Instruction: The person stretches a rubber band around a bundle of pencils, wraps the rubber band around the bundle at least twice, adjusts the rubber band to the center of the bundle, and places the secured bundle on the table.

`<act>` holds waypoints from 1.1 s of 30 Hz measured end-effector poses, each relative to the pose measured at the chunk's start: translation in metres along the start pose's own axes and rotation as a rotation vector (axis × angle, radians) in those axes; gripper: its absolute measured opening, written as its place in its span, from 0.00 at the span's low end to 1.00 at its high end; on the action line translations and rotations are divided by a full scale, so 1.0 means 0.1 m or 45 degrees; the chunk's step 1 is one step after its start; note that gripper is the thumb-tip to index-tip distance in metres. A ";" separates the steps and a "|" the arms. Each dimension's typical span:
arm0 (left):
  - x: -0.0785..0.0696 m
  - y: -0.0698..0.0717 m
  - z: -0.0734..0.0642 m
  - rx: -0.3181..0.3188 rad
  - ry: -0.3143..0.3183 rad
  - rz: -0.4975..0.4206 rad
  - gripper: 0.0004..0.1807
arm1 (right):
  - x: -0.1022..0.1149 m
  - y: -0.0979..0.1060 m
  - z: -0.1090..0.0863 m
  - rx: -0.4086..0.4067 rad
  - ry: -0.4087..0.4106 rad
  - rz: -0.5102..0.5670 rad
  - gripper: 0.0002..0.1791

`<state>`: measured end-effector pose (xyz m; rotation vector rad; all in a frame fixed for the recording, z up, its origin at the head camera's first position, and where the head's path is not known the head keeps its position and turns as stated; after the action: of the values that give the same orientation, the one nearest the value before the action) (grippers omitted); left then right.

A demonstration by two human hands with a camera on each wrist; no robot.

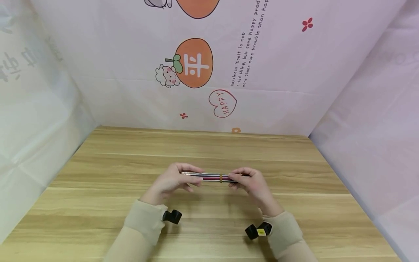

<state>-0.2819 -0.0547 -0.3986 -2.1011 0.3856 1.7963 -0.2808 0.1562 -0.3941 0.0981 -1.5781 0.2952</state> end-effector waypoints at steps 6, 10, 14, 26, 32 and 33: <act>0.00 0.14 -0.01 -0.072 -0.012 -0.056 0.23 | 0.02 0.11 0.03 -0.031 0.001 0.090 0.14; 0.02 0.22 0.00 -0.091 -0.028 -0.076 0.21 | -0.02 0.22 0.06 -0.087 -0.016 0.114 0.13; 0.07 0.28 0.02 -0.097 -0.014 -0.066 0.20 | -0.07 0.28 0.08 -0.096 -0.044 0.093 0.11; 0.33 0.38 0.08 -0.191 0.110 0.031 0.21 | -0.35 0.29 0.10 -0.072 -0.193 0.014 0.14; 0.41 0.42 0.07 -0.191 0.148 0.065 0.17 | -0.46 0.27 0.11 -0.018 -0.209 0.037 0.18; 0.42 0.42 0.07 -0.185 0.153 0.072 0.16 | -0.47 0.27 0.11 -0.006 -0.213 0.043 0.18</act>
<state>-0.2991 -0.0890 -0.4450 -2.3270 0.3589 1.7833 -0.2967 0.1738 -0.4446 0.0944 -1.7473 0.3167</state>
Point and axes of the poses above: each hand's wrist, its own z-axis towards the middle knuckle, its own y-axis out of the back of the hand, x = y × z, the point moved 9 cm from there along z, towards the middle knuckle, and after that the axes turned 1 degree about -x, right-handed, at the moved point
